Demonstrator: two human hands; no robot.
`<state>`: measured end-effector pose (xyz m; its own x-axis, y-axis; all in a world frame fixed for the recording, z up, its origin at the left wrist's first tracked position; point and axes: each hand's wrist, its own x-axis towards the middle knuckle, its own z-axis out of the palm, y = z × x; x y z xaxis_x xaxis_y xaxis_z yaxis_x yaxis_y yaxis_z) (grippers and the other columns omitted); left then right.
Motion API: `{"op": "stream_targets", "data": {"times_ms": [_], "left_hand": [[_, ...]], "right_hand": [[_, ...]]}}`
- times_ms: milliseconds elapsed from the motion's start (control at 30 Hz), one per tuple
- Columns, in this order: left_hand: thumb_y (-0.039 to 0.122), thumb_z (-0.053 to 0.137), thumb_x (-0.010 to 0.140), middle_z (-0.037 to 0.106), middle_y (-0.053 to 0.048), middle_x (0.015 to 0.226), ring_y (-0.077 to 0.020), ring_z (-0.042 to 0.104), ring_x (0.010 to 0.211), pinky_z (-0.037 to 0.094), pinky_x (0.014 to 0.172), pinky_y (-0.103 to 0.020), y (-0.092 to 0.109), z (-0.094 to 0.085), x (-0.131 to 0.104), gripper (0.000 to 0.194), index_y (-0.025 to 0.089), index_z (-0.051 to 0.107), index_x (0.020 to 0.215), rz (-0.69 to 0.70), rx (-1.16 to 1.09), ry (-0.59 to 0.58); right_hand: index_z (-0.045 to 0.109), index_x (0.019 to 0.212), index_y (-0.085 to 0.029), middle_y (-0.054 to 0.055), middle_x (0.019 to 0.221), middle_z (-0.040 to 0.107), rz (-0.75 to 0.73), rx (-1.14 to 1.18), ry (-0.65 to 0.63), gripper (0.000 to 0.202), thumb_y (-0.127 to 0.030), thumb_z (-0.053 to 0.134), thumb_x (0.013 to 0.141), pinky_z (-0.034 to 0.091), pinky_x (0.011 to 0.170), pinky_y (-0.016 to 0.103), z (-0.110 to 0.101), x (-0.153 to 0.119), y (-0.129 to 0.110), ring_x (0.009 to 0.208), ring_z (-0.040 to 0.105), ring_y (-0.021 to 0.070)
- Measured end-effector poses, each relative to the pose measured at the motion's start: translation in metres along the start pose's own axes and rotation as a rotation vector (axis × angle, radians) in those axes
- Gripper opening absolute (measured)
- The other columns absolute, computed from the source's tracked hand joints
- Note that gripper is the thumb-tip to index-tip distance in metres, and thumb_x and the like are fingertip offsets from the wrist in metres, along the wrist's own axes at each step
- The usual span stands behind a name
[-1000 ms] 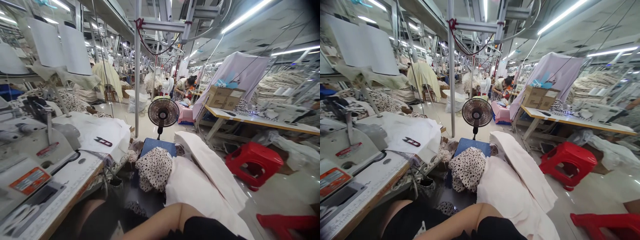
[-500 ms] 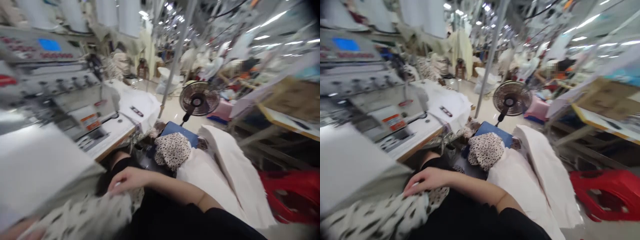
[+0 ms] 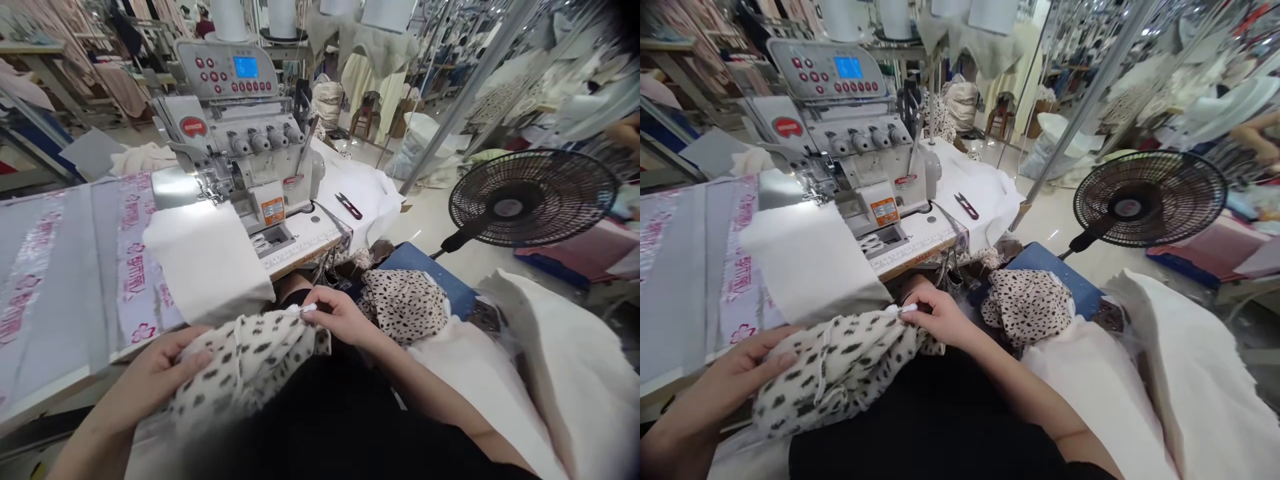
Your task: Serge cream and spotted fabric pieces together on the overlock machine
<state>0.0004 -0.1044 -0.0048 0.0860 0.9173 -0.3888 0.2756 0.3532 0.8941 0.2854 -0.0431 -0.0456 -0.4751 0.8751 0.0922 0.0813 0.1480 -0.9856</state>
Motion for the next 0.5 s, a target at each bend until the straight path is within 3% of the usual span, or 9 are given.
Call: {"op": "stream_targets", "data": {"times_ms": [33,100,200,333,400,500], "left_hand": [[0.026,0.073,0.055,0.066,-0.003,0.083,-0.0216,0.062,0.078,0.05,0.067,-0.025,-0.003,-0.007,0.002,0.046,0.009,0.065,0.097,-0.009,0.032,-0.069],[0.021,0.073,0.052,0.066,-0.002,0.088,-0.0204,0.061,0.079,0.049,0.069,-0.022,-0.008,-0.017,0.004,0.047,0.009,0.065,0.097,0.009,0.073,-0.069],[0.023,0.07,0.058,0.066,0.0,0.079,-0.0174,0.062,0.073,0.048,0.065,-0.02,-0.005,-0.02,0.004,0.041,0.008,0.064,0.095,0.019,0.022,-0.042],[0.031,0.071,0.06,0.061,0.0,0.058,-0.0142,0.058,0.053,0.046,0.049,-0.021,0.014,-0.005,-0.002,0.034,0.007,0.06,0.08,-0.067,-0.185,0.11],[0.031,0.071,0.061,0.06,0.0,0.055,-0.0126,0.056,0.048,0.045,0.046,-0.02,0.027,0.003,-0.006,0.033,0.007,0.058,0.077,-0.078,-0.269,0.222],[0.029,0.075,0.056,0.062,-0.001,0.056,-0.0132,0.057,0.049,0.046,0.046,-0.021,0.041,0.004,-0.012,0.036,0.005,0.058,0.078,-0.039,-0.283,0.336]], "right_hand": [[0.059,0.077,-0.014,0.002,0.079,0.055,-0.047,-0.05,0.016,0.018,-0.031,0.062,0.077,0.039,0.069,0.025,-0.002,0.0,-0.002,0.073,0.05,0.0119],[0.056,0.077,-0.014,0.003,0.081,0.055,-0.073,-0.019,0.002,0.02,-0.033,0.062,0.078,0.04,0.073,0.026,-0.002,0.0,-0.005,0.077,0.051,0.0126],[0.05,0.079,-0.015,0.002,0.082,0.053,0.07,0.242,-0.101,0.029,-0.041,0.061,0.078,0.041,0.071,0.024,0.007,-0.002,-0.001,0.074,0.05,0.0104],[0.048,0.085,-0.018,-0.005,0.068,0.046,0.388,0.613,-0.259,0.035,-0.046,0.064,0.073,0.037,0.05,0.015,0.035,-0.013,0.008,0.051,0.04,0.0036],[0.052,0.088,-0.018,-0.004,0.073,0.052,0.438,0.714,-0.407,0.037,-0.04,0.072,0.065,0.043,0.058,0.016,0.048,-0.019,0.008,0.058,0.047,0.0049],[0.06,0.089,-0.017,0.0,0.081,0.058,0.413,0.589,-0.584,0.034,-0.028,0.076,0.062,0.045,0.075,0.02,0.053,-0.022,0.003,0.073,0.054,0.0088]]}}
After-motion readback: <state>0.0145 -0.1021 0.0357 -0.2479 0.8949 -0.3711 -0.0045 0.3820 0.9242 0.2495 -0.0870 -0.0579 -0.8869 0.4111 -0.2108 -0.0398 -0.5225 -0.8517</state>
